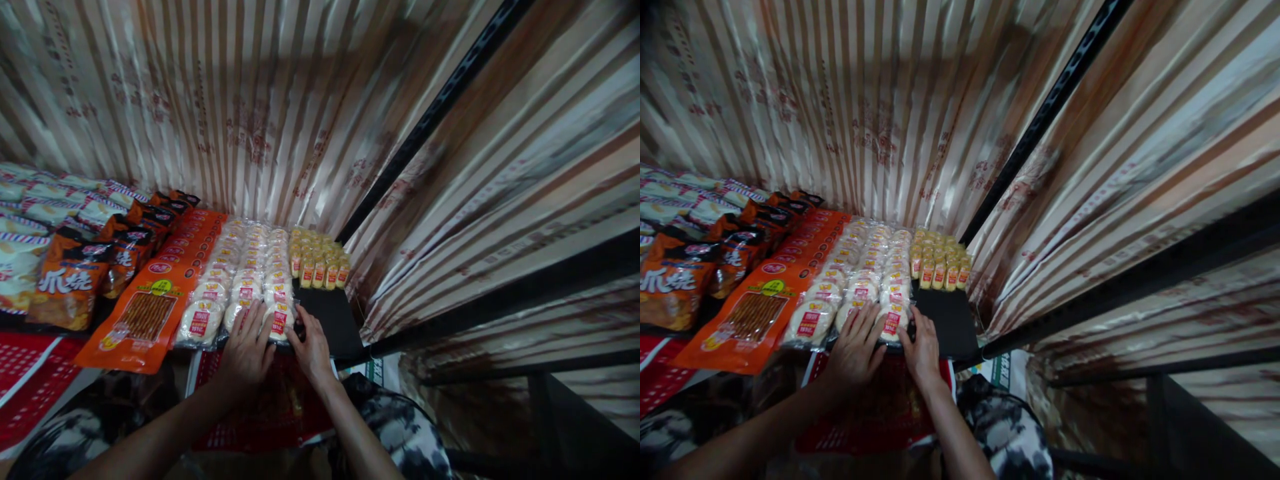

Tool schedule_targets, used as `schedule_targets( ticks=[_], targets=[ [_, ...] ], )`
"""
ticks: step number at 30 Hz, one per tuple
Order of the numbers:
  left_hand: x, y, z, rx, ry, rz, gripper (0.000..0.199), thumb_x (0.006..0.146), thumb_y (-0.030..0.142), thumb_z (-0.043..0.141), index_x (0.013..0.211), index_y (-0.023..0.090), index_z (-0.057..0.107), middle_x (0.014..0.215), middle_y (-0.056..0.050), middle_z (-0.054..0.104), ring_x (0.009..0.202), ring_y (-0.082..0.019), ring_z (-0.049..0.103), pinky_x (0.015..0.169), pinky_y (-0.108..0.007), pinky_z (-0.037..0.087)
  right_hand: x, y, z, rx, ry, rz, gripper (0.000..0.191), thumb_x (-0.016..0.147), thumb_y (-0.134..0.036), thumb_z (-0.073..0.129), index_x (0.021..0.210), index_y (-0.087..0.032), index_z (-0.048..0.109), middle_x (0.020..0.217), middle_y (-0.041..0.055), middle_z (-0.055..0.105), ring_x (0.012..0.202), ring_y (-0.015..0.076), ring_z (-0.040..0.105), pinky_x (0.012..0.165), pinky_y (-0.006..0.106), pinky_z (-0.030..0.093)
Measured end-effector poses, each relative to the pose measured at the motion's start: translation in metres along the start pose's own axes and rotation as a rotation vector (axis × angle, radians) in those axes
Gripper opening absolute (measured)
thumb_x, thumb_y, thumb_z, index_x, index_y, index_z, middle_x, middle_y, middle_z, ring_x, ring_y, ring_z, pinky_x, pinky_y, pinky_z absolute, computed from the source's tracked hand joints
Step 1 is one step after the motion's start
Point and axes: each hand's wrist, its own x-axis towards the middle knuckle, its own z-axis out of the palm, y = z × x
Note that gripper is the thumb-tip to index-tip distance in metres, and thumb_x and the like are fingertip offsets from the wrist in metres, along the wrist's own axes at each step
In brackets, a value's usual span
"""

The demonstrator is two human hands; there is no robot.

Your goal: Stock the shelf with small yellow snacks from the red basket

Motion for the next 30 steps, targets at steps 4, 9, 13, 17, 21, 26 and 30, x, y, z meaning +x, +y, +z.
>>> schedule_targets(
  ticks=[4,9,13,17,21,26,30],
  targets=[
    [0.006,-0.001,0.003,0.015,0.030,-0.016,0.049,0.086,0.033,0.044,0.129,0.011,0.048,0.136,-0.014,0.047,0.131,-0.030,0.033,0.107,-0.046,0.026,0.005,-0.001,-0.001,0.145,0.028,0.083,0.049,0.081,-0.034,0.053,0.125,-0.013,0.051,0.091,0.0082,0.062,0.077,0.0176,0.058,0.071,0.032,0.052],
    [0.010,-0.004,0.002,0.019,0.047,-0.022,0.047,0.086,0.032,0.044,0.129,0.013,0.048,0.133,-0.013,0.051,0.130,-0.029,0.036,0.107,-0.046,0.026,0.016,-0.003,-0.004,0.231,0.044,0.081,0.048,0.083,-0.033,0.051,0.125,-0.012,0.050,0.093,0.0081,0.061,0.077,0.0161,0.058,0.074,0.031,0.052],
    [0.012,-0.005,0.000,0.014,0.034,-0.047,0.044,0.085,0.029,0.045,0.126,0.015,0.051,0.131,-0.014,0.051,0.129,-0.030,0.037,0.107,-0.047,0.027,0.020,-0.003,0.003,0.199,0.075,0.056,0.047,0.082,-0.030,0.050,0.127,-0.015,0.049,0.092,0.0076,0.062,0.079,0.0170,0.059,0.076,0.032,0.052],
    [0.014,-0.007,0.000,0.022,0.026,-0.066,0.044,0.083,0.027,0.048,0.125,0.016,0.053,0.127,-0.014,0.054,0.126,-0.031,0.040,0.106,-0.047,0.029,0.019,-0.001,0.011,0.175,0.113,0.064,0.047,0.080,-0.033,0.051,0.123,-0.015,0.052,0.102,0.0126,0.060,0.092,0.0216,0.058,0.072,0.033,0.053],
    [0.014,-0.005,-0.001,0.024,0.045,-0.048,0.042,0.084,0.024,0.045,0.125,0.017,0.052,0.122,-0.012,0.057,0.123,-0.029,0.043,0.105,-0.046,0.031,0.018,0.003,0.014,0.183,0.096,0.083,0.054,0.078,-0.036,0.056,0.127,-0.015,0.049,0.111,0.0140,0.059,0.097,0.0232,0.057,0.069,0.033,0.053],
    [0.009,0.001,-0.001,0.002,0.079,0.026,0.035,0.085,0.022,0.045,0.117,0.019,0.058,0.118,-0.010,0.060,0.122,-0.028,0.045,0.105,-0.047,0.031,0.019,0.002,0.018,0.102,0.085,0.100,0.055,0.078,-0.036,0.056,0.128,-0.014,0.048,0.106,0.0127,0.063,0.095,0.0243,0.059,0.074,0.037,0.051],
    [0.006,0.004,0.003,0.019,0.057,0.051,0.035,0.085,0.021,0.044,0.116,0.016,0.058,0.123,-0.012,0.058,0.125,-0.029,0.042,0.104,-0.048,0.031,0.019,-0.001,0.020,0.059,0.087,0.111,0.055,0.079,-0.038,0.054,0.127,-0.013,0.048,0.104,0.0131,0.063,0.095,0.0252,0.057,0.080,0.039,0.048]
  ],
)
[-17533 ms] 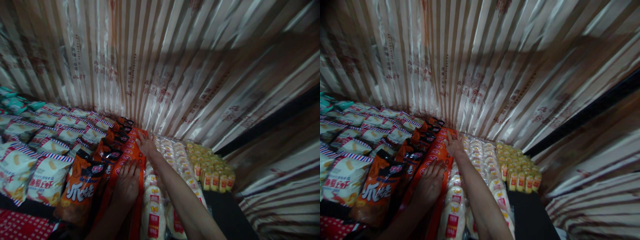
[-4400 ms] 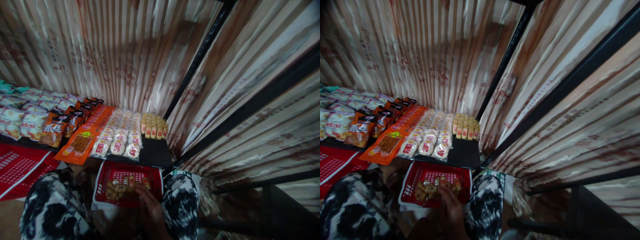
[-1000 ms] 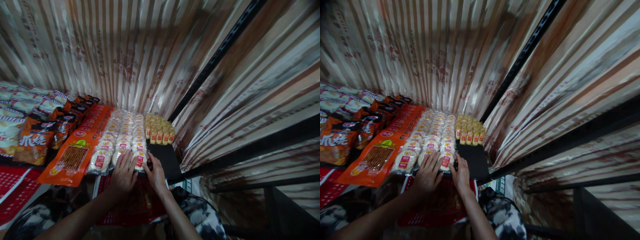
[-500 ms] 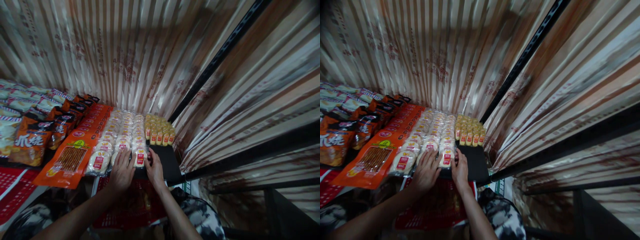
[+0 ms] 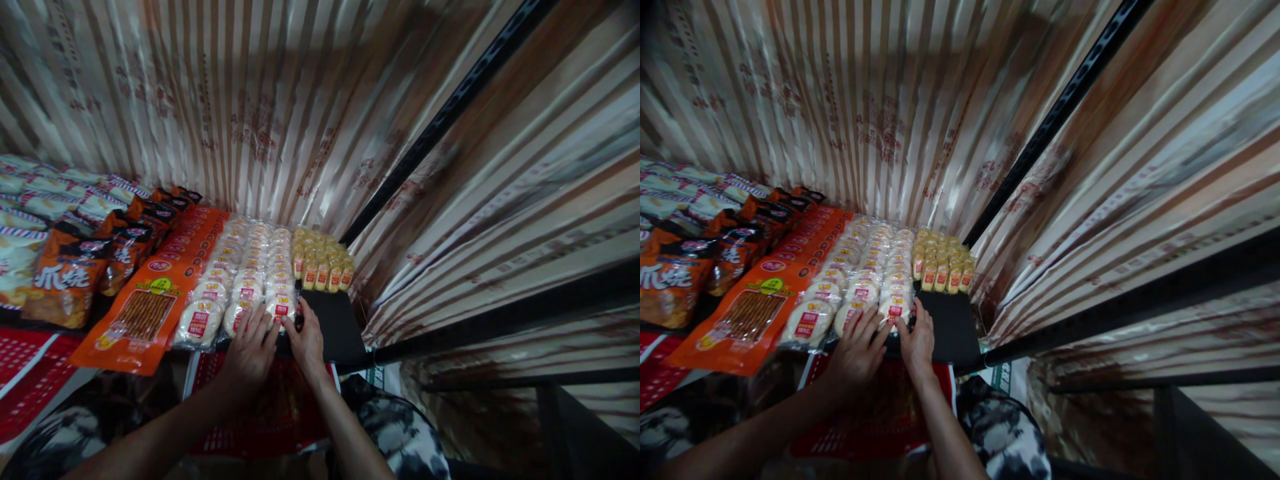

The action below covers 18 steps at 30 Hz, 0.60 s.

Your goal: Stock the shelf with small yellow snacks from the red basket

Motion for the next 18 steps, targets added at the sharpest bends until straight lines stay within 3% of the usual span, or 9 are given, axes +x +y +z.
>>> schedule_targets(
  ticks=[6,18],
  targets=[
    [0.0050,-0.0009,0.0008,-0.024,-0.014,-0.037,0.033,0.084,0.022,0.044,0.112,0.015,0.061,0.123,-0.011,0.059,0.124,-0.027,0.044,0.105,-0.047,0.031,-0.0010,-0.0042,0.0027,-0.042,0.036,-0.034,0.054,0.081,-0.043,0.051,0.126,-0.014,0.048,0.103,0.0132,0.063,0.095,0.0253,0.057,0.086,0.041,0.045],
    [0.0045,-0.0037,0.0061,0.019,-0.029,0.028,0.036,0.085,0.020,0.042,0.116,0.010,0.057,0.127,-0.014,0.056,0.124,-0.027,0.045,0.105,-0.047,0.030,-0.0002,-0.0083,0.0051,-0.133,0.012,-0.034,0.052,0.085,-0.044,0.045,0.126,-0.012,0.048,0.104,0.0140,0.062,0.097,0.0272,0.054,0.086,0.043,0.044]
  ],
)
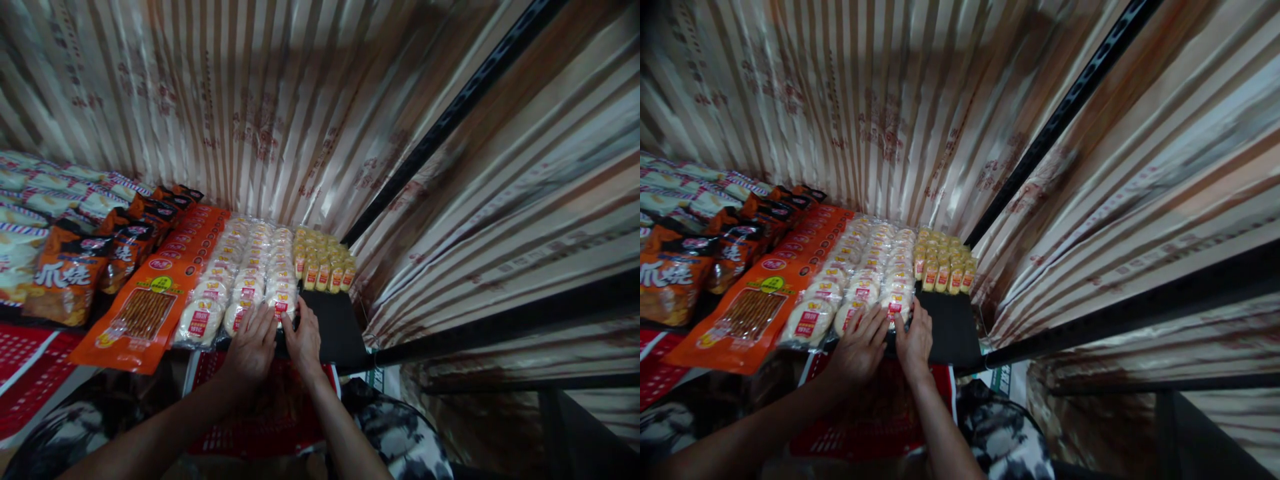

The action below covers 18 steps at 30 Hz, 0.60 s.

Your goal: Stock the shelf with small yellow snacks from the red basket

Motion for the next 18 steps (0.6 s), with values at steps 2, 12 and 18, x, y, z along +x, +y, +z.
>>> schedule_targets(
  ticks=[2,12,18],
  targets=[
    [0.000,-0.001,-0.001,0.006,-0.021,0.006,0.036,0.085,0.020,0.042,0.116,0.010,0.056,0.128,-0.014,0.055,0.124,-0.027,0.045,0.105,-0.048,0.031,0.000,0.000,0.000,-0.001,-0.008,0.000,0.052,0.085,-0.044,0.045,0.125,-0.011,0.049,0.105,0.0144,0.061,0.097,0.0274,0.053,0.087,0.043,0.043],
    [-0.004,-0.002,0.002,-0.022,0.017,0.033,0.038,0.085,0.018,0.041,0.120,0.009,0.054,0.129,-0.014,0.054,0.126,-0.027,0.042,0.107,-0.047,0.028,0.011,0.007,-0.005,0.068,0.035,-0.043,0.052,0.083,-0.044,0.048,0.124,-0.012,0.051,0.105,0.0138,0.062,0.088,0.0219,0.057,0.083,0.038,0.045],
    [-0.002,-0.001,-0.001,-0.028,0.017,0.038,0.038,0.086,0.016,0.040,0.120,0.007,0.054,0.130,-0.015,0.053,0.127,-0.027,0.040,0.105,-0.047,0.033,0.009,0.010,-0.001,0.082,0.021,-0.008,0.051,0.084,-0.045,0.045,0.121,-0.011,0.053,0.100,0.0131,0.064,0.087,0.0222,0.058,0.082,0.037,0.046]
  ],
)
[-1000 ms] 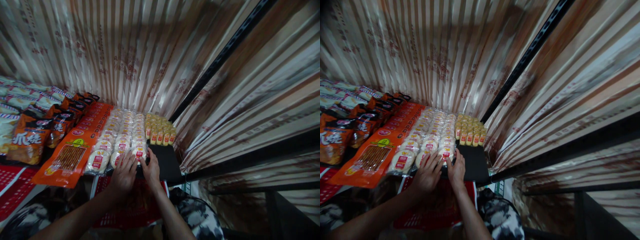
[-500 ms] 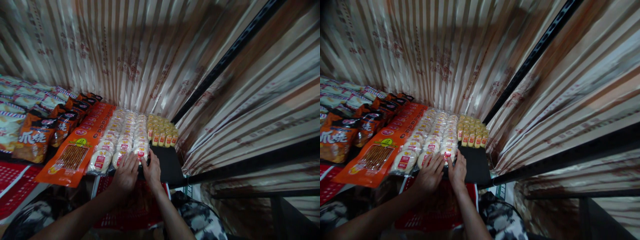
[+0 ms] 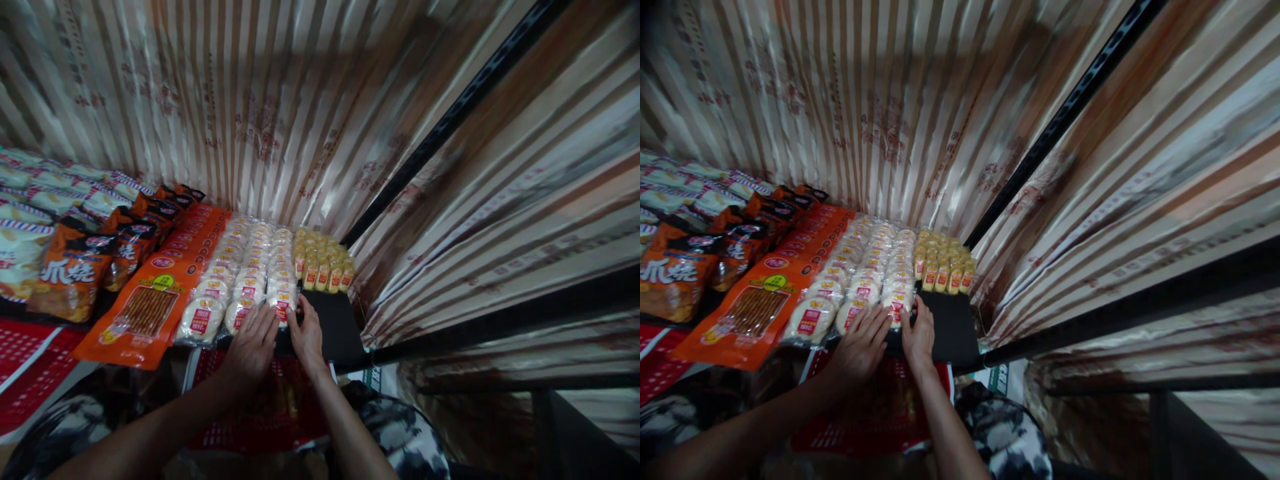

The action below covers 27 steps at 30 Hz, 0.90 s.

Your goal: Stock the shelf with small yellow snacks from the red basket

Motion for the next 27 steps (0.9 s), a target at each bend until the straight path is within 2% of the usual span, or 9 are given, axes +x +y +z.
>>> schedule_targets(
  ticks=[7,10,15,21,27],
  targets=[
    [-0.016,0.009,-0.018,-0.035,0.019,0.014,0.034,0.086,0.017,0.040,0.114,0.008,0.057,0.133,-0.019,0.048,0.131,-0.030,0.033,0.104,-0.049,0.035,-0.002,-0.004,-0.001,0.014,0.056,-0.011,0.056,0.084,-0.049,0.045,0.123,-0.010,0.050,0.109,0.0157,0.061,0.090,0.0228,0.057,0.083,0.039,0.046],
    [-0.030,0.009,-0.027,-0.013,0.019,0.008,0.033,0.085,0.017,0.040,0.109,0.008,0.060,0.127,-0.020,0.052,0.127,-0.032,0.037,0.100,-0.048,0.039,-0.003,-0.005,-0.001,0.017,0.074,-0.027,0.058,0.083,-0.051,0.046,0.123,-0.010,0.050,0.115,0.0165,0.058,0.095,0.0234,0.055,0.085,0.039,0.045],
    [-0.046,0.002,-0.039,0.096,-0.081,-0.075,0.034,0.082,0.011,0.041,0.109,0.010,0.061,0.124,-0.018,0.054,0.120,-0.029,0.046,0.095,-0.041,0.043,-0.004,-0.002,0.002,-0.019,0.089,-0.084,0.056,0.083,-0.052,0.047,0.124,-0.013,0.049,0.121,0.0155,0.055,0.106,0.0255,0.051,0.090,0.042,0.043],
    [-0.047,-0.001,-0.039,0.129,-0.091,-0.129,0.032,0.082,0.016,0.044,0.109,0.012,0.062,0.127,-0.016,0.053,0.120,-0.028,0.045,0.098,-0.040,0.040,-0.003,0.003,0.003,-0.044,0.093,-0.127,0.056,0.083,-0.052,0.047,0.124,-0.014,0.050,0.124,0.0158,0.053,0.115,0.0263,0.047,0.093,0.043,0.041],
    [-0.040,-0.003,-0.033,0.119,-0.068,-0.117,0.035,0.084,0.014,0.039,0.111,0.008,0.059,0.126,-0.018,0.053,0.122,-0.027,0.043,0.098,-0.040,0.039,-0.003,0.003,0.005,-0.045,0.076,-0.088,0.054,0.084,-0.051,0.046,0.122,-0.013,0.052,0.125,0.0162,0.053,0.115,0.0264,0.047,0.091,0.042,0.043]
  ],
)
